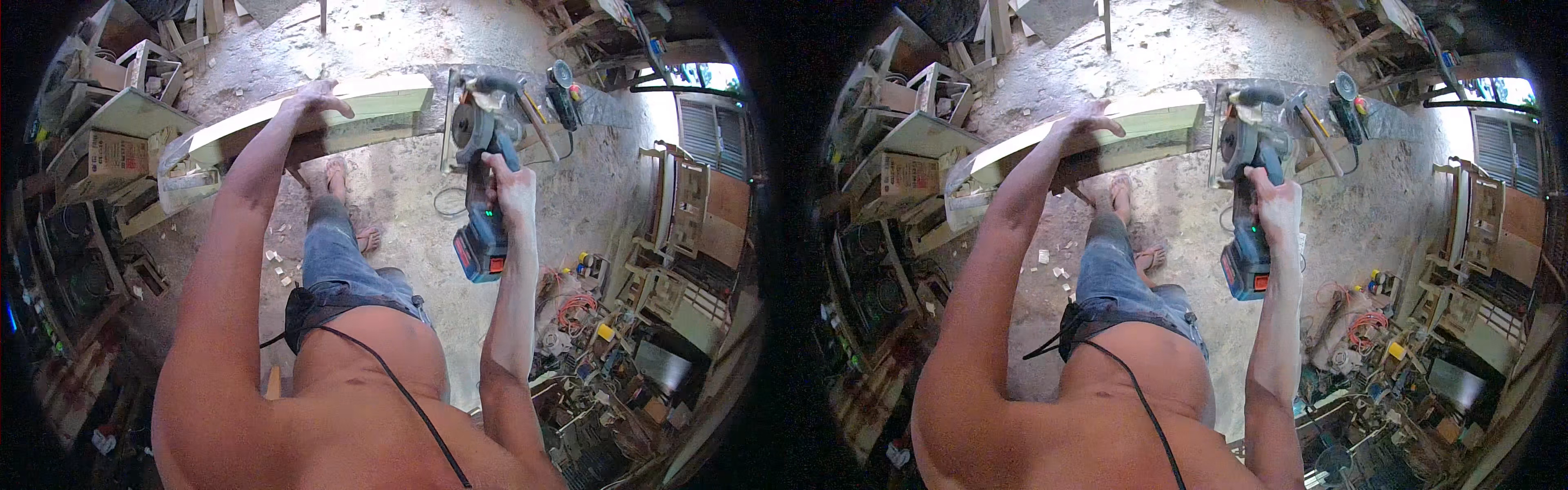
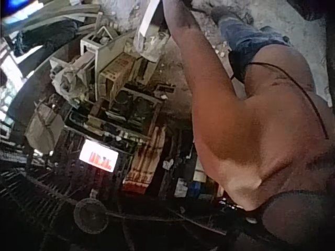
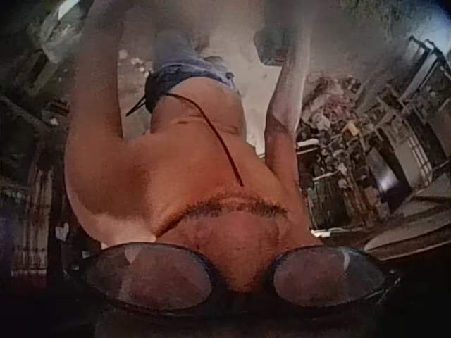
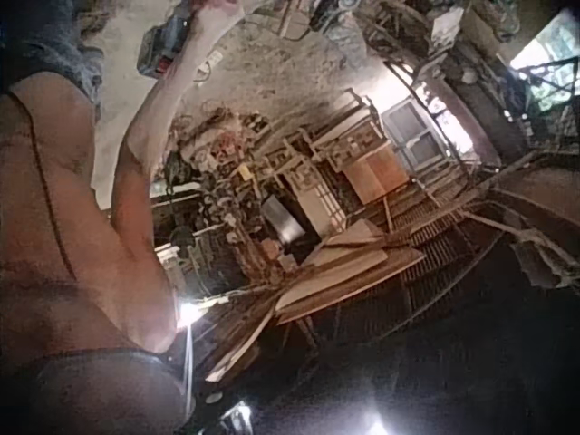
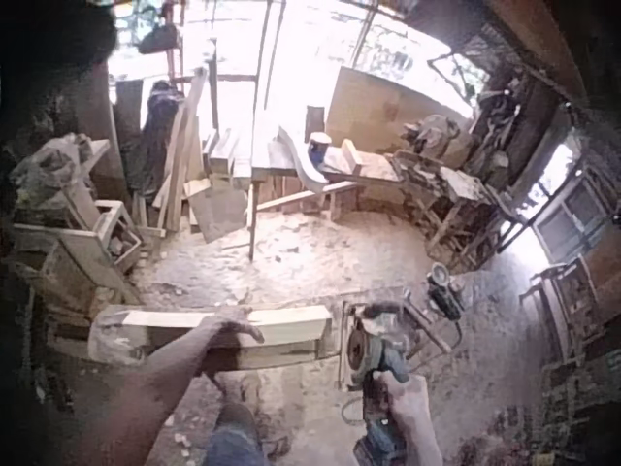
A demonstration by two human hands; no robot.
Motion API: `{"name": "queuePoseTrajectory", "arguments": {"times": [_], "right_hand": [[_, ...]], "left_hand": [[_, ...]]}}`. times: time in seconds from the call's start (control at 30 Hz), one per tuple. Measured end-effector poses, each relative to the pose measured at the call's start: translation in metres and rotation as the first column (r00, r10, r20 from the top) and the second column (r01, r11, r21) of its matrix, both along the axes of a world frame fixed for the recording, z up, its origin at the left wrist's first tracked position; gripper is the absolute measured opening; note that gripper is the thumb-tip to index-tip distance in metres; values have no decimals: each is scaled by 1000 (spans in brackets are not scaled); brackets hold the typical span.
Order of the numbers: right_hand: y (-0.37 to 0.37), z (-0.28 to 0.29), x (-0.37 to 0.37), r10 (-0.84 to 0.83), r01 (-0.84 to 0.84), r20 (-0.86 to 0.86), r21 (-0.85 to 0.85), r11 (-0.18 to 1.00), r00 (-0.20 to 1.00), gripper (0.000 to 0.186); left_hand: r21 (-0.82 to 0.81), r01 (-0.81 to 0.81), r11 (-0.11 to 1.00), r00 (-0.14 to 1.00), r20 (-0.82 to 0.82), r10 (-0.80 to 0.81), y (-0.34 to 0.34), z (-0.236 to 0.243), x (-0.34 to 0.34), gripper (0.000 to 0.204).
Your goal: Use a circular saw to make multiple cross-cuts along a marked line on a wood beam.
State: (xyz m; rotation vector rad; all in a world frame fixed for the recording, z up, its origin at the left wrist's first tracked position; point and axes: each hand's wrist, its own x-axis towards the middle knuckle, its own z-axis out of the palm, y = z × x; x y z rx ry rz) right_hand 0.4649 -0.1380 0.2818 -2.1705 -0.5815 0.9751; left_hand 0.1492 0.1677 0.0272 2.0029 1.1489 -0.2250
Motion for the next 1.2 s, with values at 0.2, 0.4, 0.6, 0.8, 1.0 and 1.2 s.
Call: {"name": "queuePoseTrajectory", "arguments": {"times": [0.2, 0.4, 0.6, 0.8, 1.0, 1.2], "right_hand": [[-18, -26, 1, 21, -18, 33, -81, 997, 999, 46], [-4, -61, 0, 122, -108, 90, -144, 984, 988, 49], [11, -102, 2, 345, -268, 231, -308, 913, 909, 57], [3, -100, -2, 347, -296, 118, -315, 902, 931, 71], [10, -102, -3, 263, -226, 70, -334, 915, 962, 69], [30, -108, 4, 333, -282, 107, -333, 900, 937, 68]], "left_hand": [[-52, -14, 999, 1000, -11, 13, 7, -17, -4, 122], [410, 35, 911, 984, -174, 40, -56, -20, 3, 108], [644, 12, 765, 999, -42, 19, -95, -10, -1, 99], [576, -8, 818, 1000, -17, 22, -96, -1, 1, 89], [580, 5, 814, 999, -33, 18, -97, 5, 1, 92], [569, 0, 822, 999, -27, 18, -97, 8, 2, 90]]}}
